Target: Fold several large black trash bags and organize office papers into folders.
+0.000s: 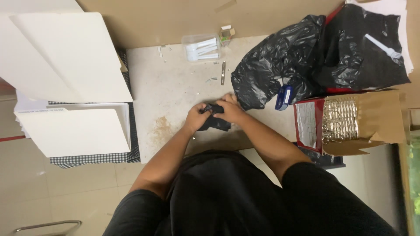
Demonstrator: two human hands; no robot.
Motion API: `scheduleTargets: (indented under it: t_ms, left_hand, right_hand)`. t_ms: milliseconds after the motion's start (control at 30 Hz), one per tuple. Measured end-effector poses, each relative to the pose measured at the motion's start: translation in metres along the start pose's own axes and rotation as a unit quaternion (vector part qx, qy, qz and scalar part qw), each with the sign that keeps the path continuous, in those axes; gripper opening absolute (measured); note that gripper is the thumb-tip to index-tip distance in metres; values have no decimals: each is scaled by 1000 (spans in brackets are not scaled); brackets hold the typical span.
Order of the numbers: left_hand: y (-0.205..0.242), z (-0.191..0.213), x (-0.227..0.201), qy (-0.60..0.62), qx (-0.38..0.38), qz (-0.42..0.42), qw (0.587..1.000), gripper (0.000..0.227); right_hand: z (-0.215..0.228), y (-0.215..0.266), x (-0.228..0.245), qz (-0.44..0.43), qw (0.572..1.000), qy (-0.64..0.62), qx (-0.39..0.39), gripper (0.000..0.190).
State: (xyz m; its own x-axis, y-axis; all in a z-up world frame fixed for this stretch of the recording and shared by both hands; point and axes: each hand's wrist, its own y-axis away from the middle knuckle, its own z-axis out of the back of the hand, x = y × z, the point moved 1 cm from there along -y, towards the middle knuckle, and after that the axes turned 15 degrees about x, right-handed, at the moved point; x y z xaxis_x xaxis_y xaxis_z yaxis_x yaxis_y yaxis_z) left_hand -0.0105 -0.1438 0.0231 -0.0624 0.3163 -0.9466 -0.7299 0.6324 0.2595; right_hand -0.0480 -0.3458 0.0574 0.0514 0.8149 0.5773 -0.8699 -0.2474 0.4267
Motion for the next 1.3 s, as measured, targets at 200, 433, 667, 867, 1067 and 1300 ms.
scheduleTargets:
  t_ms: [200, 433, 667, 867, 1067, 1300]
  left_hand:
    - [33, 47, -114, 79, -9, -47, 996, 16]
    - [66, 80, -196, 264, 14, -71, 962, 23]
    - [88, 94, -235, 386, 71, -35, 919, 22]
    - [96, 92, -258, 554, 77, -52, 827, 28]
    - [70, 73, -204, 663, 16, -62, 746, 42]
    - [101, 63, -223, 627, 31, -104, 772, 55]
  right_hand:
    - [88, 46, 45, 177, 977, 58, -101, 42]
    - [140, 71, 70, 209, 911, -352, 47, 30]
    - [192, 97, 87, 239, 860, -439, 106, 39]
    - [148, 69, 73, 267, 534, -801, 40, 57]
    - [83, 63, 132, 357, 428, -815, 159, 47]
    - [89, 38, 106, 288, 618, -723, -114, 43]
